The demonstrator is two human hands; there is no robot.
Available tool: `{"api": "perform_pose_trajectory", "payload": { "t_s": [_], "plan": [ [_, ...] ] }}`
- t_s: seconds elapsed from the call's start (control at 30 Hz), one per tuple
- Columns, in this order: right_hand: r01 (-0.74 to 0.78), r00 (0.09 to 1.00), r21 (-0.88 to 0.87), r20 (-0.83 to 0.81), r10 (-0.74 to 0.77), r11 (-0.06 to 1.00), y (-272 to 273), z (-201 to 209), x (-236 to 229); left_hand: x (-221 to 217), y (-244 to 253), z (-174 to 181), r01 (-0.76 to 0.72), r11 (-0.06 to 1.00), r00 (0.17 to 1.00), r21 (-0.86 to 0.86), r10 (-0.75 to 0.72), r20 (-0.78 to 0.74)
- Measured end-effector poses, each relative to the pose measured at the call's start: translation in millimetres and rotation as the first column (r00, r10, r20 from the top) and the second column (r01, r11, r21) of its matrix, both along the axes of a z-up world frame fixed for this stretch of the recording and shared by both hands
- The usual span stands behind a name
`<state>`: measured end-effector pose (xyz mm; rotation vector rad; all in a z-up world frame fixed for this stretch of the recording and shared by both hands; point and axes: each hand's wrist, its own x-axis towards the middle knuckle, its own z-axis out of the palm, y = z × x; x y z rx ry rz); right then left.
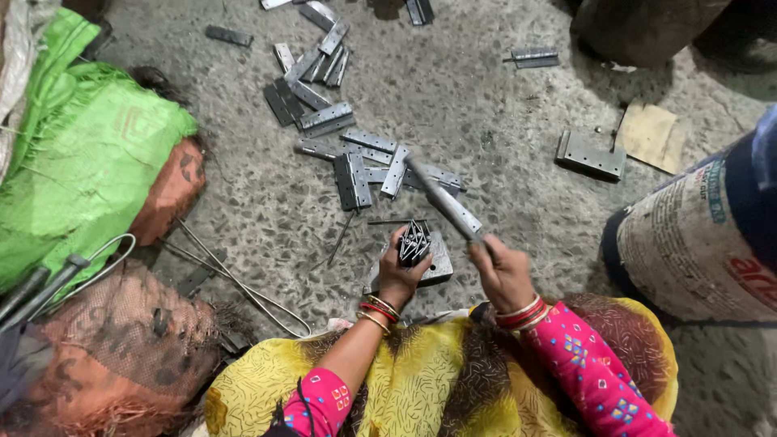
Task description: The person sits on the floor and repeatedly picks up small metal pieces, placing them on a metal anvil. They use a hammer to strike the metal pieces, then move the finished items aside to continue the process.
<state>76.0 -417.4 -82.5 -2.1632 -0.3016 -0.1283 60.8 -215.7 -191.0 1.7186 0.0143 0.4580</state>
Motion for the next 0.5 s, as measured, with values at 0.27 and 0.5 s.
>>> {"api": "perform_pose_trajectory", "payload": {
  "t_s": [0.27,0.5],
  "plan": [
    [-0.107,0.982,-0.403,0.100,0.160,0.909,7.4,0.9,1.2,11.5,0.7,3.7,-0.013,1.000,0.995,-0.012,0.011,-0.097],
    [-0.156,0.985,-0.652,-0.045,0.168,0.741,8.3,-5.4,-5.3,1.9,2.5,12.6,0.026,0.999,0.999,-0.025,-0.027,-0.037]
  ]
}}
